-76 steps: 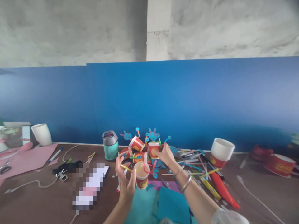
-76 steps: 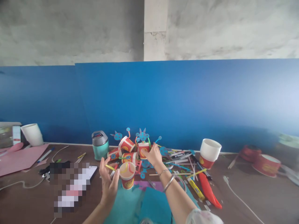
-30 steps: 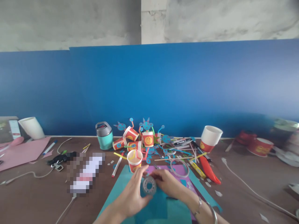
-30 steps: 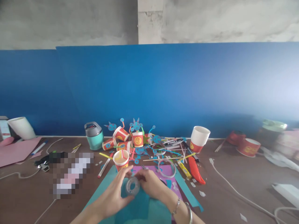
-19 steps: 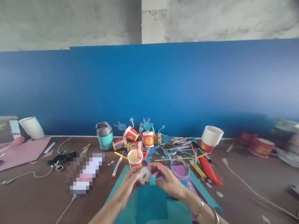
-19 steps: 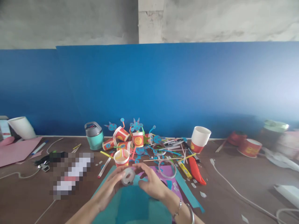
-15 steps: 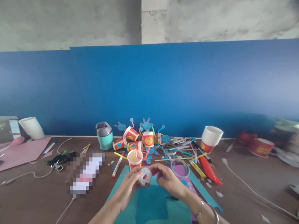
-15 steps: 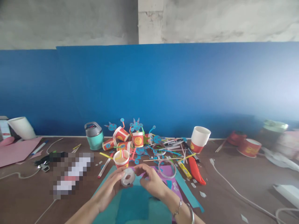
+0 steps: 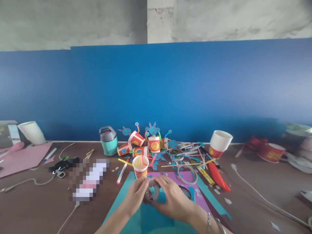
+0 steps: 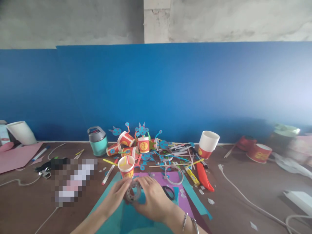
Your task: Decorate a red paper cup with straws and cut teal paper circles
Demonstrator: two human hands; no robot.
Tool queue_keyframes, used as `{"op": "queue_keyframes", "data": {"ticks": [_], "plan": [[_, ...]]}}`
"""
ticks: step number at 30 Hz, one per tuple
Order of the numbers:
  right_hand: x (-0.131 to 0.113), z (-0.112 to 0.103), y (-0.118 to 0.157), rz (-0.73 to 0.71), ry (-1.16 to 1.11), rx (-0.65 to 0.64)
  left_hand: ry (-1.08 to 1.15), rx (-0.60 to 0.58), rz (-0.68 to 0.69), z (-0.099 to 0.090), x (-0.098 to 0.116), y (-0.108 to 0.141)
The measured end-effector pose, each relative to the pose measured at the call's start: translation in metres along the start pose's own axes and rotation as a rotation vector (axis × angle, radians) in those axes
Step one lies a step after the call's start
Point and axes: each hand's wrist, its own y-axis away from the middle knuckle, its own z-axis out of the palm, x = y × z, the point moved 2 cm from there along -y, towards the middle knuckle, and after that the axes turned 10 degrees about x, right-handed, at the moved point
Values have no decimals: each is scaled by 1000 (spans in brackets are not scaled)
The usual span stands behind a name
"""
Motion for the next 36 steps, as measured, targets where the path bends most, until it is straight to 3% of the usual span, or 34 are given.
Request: {"op": "queue_keyframes", "data": {"ticks": [4, 8, 17, 21, 23, 26, 30, 33, 36], "plan": [[0, 8, 0, 46, 105, -51, -425, 46, 190, -13, 13, -1], [6, 17, 6, 68, 235, -96, -629, 83, 237, -21, 19, -4], [9, 13, 7, 91, 213, -146, -566, -283, 93, -21, 10, -3], [15, -8, -5, 57, 77, -160, -609, -377, 60, -19, 7, 2], [27, -27, -14, 144, 47, -93, -634, -380, 50, -17, 7, 4], [50, -64, -24, 298, 194, 122, -647, -389, 72, -14, 7, 5], [80, -103, -26, 419, 373, 180, -645, -397, 130, -10, 6, 7], [93, -115, -24, 445, 414, 190, -648, -402, 146, -8, 5, 9], [98, -114, -25, 458, 445, 186, -647, -385, 150, -8, 4, 9]]}}
